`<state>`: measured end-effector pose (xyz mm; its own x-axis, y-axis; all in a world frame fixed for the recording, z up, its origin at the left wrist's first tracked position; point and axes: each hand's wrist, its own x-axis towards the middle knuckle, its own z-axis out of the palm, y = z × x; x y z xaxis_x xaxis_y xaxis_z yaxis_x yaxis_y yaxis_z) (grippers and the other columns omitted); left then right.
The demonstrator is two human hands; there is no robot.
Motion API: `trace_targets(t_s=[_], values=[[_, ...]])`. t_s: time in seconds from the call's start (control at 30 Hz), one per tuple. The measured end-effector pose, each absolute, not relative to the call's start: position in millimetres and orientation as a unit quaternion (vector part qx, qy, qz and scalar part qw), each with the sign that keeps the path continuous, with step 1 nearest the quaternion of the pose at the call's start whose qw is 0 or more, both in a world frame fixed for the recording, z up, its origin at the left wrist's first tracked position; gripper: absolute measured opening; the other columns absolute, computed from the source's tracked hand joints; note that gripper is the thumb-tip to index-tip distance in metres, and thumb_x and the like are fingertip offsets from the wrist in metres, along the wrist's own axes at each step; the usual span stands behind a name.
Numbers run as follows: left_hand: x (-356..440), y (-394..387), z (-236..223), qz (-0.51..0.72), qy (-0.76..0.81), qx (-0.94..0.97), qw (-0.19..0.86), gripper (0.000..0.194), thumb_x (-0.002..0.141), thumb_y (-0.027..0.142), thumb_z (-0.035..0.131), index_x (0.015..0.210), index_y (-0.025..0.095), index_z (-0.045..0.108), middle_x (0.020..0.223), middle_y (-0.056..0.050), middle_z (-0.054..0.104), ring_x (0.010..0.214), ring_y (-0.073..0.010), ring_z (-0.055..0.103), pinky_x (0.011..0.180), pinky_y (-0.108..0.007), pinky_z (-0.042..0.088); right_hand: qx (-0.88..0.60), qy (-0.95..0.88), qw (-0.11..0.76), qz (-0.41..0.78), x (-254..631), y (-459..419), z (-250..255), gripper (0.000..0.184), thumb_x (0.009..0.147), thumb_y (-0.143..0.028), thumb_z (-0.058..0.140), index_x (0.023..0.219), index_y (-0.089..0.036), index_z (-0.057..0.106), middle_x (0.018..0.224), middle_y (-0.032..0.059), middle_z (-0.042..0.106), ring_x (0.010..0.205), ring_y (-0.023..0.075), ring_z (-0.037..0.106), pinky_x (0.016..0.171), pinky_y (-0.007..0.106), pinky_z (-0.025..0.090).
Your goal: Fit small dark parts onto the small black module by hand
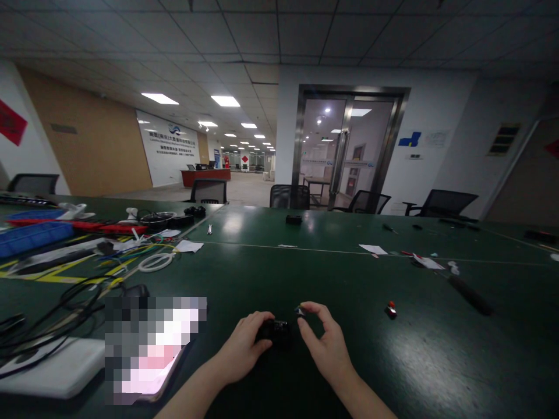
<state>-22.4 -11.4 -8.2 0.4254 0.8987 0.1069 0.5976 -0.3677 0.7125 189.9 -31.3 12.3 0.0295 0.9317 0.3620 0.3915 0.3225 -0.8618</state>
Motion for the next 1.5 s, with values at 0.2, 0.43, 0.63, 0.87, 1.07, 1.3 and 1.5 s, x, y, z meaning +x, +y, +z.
trace_targets(t_s=[0.2, 0.43, 0.63, 0.87, 1.07, 1.3, 1.5], values=[[-22.3, -11.9, -6.5, 0.247, 0.473, 0.789, 0.303, 0.041, 0.079, 0.019, 0.054, 0.119, 0.027, 0.048, 0.120, -0.003, 0.054, 0.111, -0.0233, 0.047, 0.097, -0.038, 0.035, -0.500, -0.626, 0.548, 0.241, 192.7, -28.8, 8.5, 0.028, 0.079, -0.035, 0.057, 0.104, -0.022, 0.061, 0.103, 0.0067, 0.063, 0.099, 0.0224, 0.058, 0.091, 0.041, 0.046], [-21.5, -12.3, -4.2, 0.244, 0.475, 0.790, 0.302, 0.042, 0.079, 0.018, 0.054, 0.119, 0.026, 0.049, 0.119, -0.003, 0.055, 0.110, -0.0232, 0.048, 0.097, -0.038, 0.036, -0.515, -0.603, 0.566, 0.225, 196.5, -23.1, 1.9, 0.030, 0.079, -0.037, 0.055, 0.105, -0.022, 0.061, 0.104, 0.0067, 0.063, 0.100, 0.0227, 0.058, 0.090, 0.042, 0.046], [-20.6, -13.3, -1.4, 0.238, 0.480, 0.789, 0.301, 0.041, 0.079, 0.018, 0.055, 0.119, 0.026, 0.049, 0.118, -0.003, 0.055, 0.109, -0.0233, 0.049, 0.096, -0.038, 0.036, -0.535, -0.576, 0.579, 0.217, 197.8, -23.0, 2.9, 0.032, 0.081, -0.040, 0.053, 0.107, -0.022, 0.059, 0.106, 0.0068, 0.062, 0.103, 0.0228, 0.056, 0.091, 0.041, 0.045], [-21.7, -14.3, -0.1, 0.246, 0.477, 0.782, 0.316, 0.040, 0.079, 0.018, 0.055, 0.118, 0.028, 0.049, 0.118, -0.001, 0.055, 0.110, -0.0230, 0.048, 0.096, -0.037, 0.036, -0.555, -0.557, 0.585, 0.200, 201.7, -19.3, -0.1, 0.032, 0.081, -0.042, 0.051, 0.107, -0.023, 0.058, 0.106, 0.0057, 0.063, 0.103, 0.0233, 0.056, 0.086, 0.038, 0.046], [-23.2, -13.0, -3.7, 0.247, 0.474, 0.783, 0.317, 0.040, 0.080, 0.019, 0.056, 0.118, 0.028, 0.050, 0.117, -0.001, 0.055, 0.110, -0.0229, 0.049, 0.095, -0.038, 0.037, -0.574, -0.537, 0.582, 0.209, 203.1, -20.2, 2.5, 0.034, 0.082, -0.043, 0.050, 0.108, -0.023, 0.056, 0.107, 0.0060, 0.062, 0.102, 0.0239, 0.055, 0.084, 0.038, 0.045], [-23.5, -13.9, -1.9, 0.237, 0.476, 0.783, 0.323, 0.040, 0.081, 0.022, 0.053, 0.120, 0.028, 0.047, 0.120, -0.001, 0.054, 0.112, -0.0236, 0.047, 0.096, -0.038, 0.036, -0.573, -0.523, 0.586, 0.232, 205.0, -18.4, -0.2, 0.036, 0.083, -0.043, 0.048, 0.112, -0.023, 0.053, 0.110, 0.0060, 0.060, 0.105, 0.0231, 0.054, 0.088, 0.037, 0.042], [-21.3, -11.7, -4.7, 0.235, 0.478, 0.792, 0.300, 0.042, 0.078, 0.019, 0.055, 0.119, 0.025, 0.048, 0.119, -0.004, 0.054, 0.110, -0.0236, 0.048, 0.097, -0.037, 0.034, -0.571, -0.491, 0.618, 0.228, 205.8, -13.5, -5.0, 0.039, 0.082, -0.045, 0.049, 0.112, -0.022, 0.054, 0.108, 0.0054, 0.061, 0.101, 0.0216, 0.056, 0.087, 0.036, 0.042]])
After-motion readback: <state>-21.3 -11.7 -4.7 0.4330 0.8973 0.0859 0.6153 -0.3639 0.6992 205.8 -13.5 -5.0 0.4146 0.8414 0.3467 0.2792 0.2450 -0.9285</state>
